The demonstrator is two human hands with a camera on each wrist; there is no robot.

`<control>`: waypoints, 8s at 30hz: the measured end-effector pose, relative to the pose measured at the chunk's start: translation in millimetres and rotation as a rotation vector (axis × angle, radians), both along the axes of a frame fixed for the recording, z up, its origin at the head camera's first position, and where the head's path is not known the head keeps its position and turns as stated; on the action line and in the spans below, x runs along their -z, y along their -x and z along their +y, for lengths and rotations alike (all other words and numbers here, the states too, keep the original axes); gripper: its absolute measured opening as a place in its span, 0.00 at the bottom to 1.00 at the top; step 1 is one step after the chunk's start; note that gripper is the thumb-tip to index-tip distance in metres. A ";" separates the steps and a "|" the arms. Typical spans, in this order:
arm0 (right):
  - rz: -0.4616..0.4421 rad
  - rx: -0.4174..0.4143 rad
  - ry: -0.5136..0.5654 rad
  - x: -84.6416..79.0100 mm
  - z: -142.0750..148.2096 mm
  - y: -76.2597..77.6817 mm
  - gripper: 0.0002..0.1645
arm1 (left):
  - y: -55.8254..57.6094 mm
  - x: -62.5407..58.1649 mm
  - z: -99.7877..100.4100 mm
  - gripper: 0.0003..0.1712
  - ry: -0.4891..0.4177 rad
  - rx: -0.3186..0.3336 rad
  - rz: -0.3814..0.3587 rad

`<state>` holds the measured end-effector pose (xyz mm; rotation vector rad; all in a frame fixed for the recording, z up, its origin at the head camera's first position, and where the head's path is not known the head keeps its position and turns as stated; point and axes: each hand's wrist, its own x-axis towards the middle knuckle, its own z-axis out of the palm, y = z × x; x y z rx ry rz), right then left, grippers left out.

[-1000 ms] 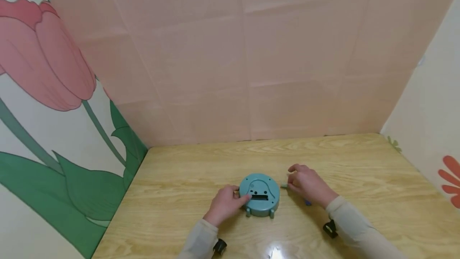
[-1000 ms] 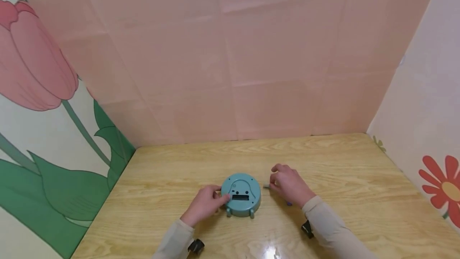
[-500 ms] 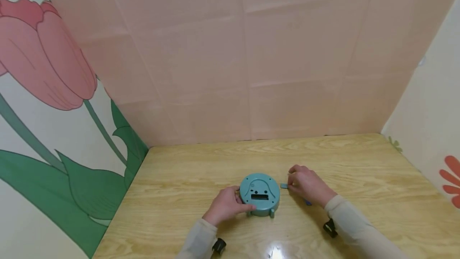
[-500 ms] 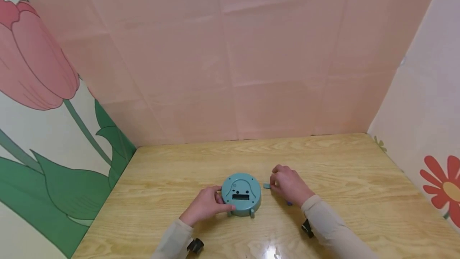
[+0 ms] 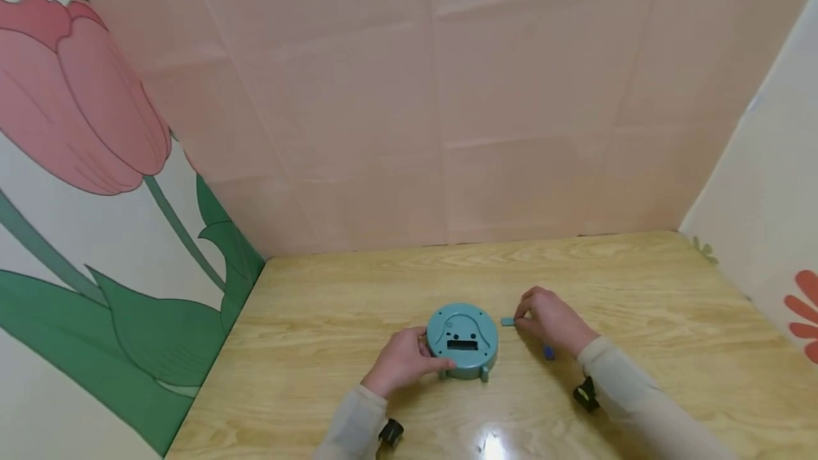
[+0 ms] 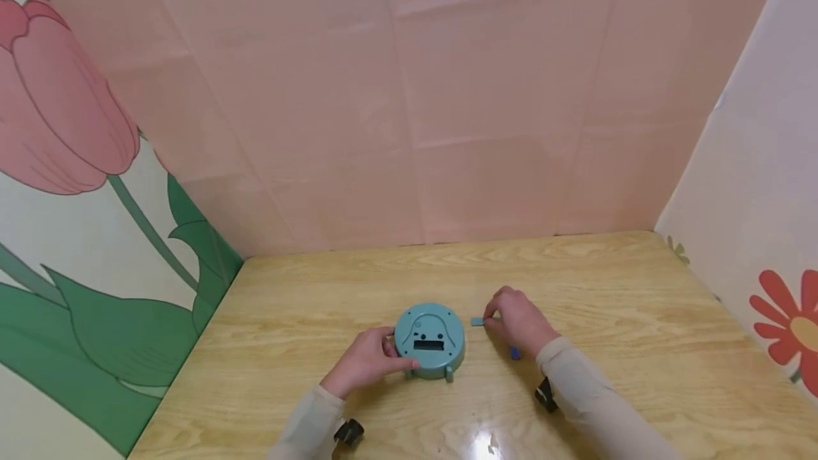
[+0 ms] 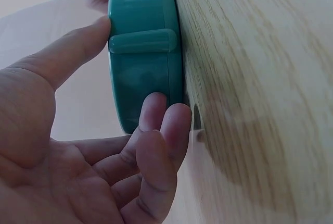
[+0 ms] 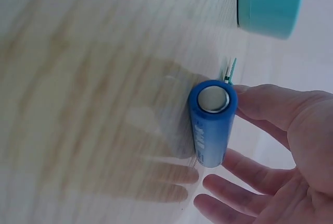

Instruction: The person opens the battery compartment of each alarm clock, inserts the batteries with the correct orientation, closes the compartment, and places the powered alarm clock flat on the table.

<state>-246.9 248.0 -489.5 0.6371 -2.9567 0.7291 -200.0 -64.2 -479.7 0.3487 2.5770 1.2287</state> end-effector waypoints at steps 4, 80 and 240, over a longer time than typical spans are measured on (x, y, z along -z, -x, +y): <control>0.004 0.004 0.012 -0.4 0.9 0.6 0.05 | 1.1 -0.2 0.5 0.29 -0.006 0.008 0.002; 0.022 0.256 0.053 -21.3 -14.5 -44.4 0.07 | 2.9 -0.9 -1.6 0.57 -0.049 0.027 0.023; -0.158 0.509 0.065 -11.3 -117.2 -50.3 0.65 | -4.9 2.4 12.0 0.43 -0.046 0.026 0.058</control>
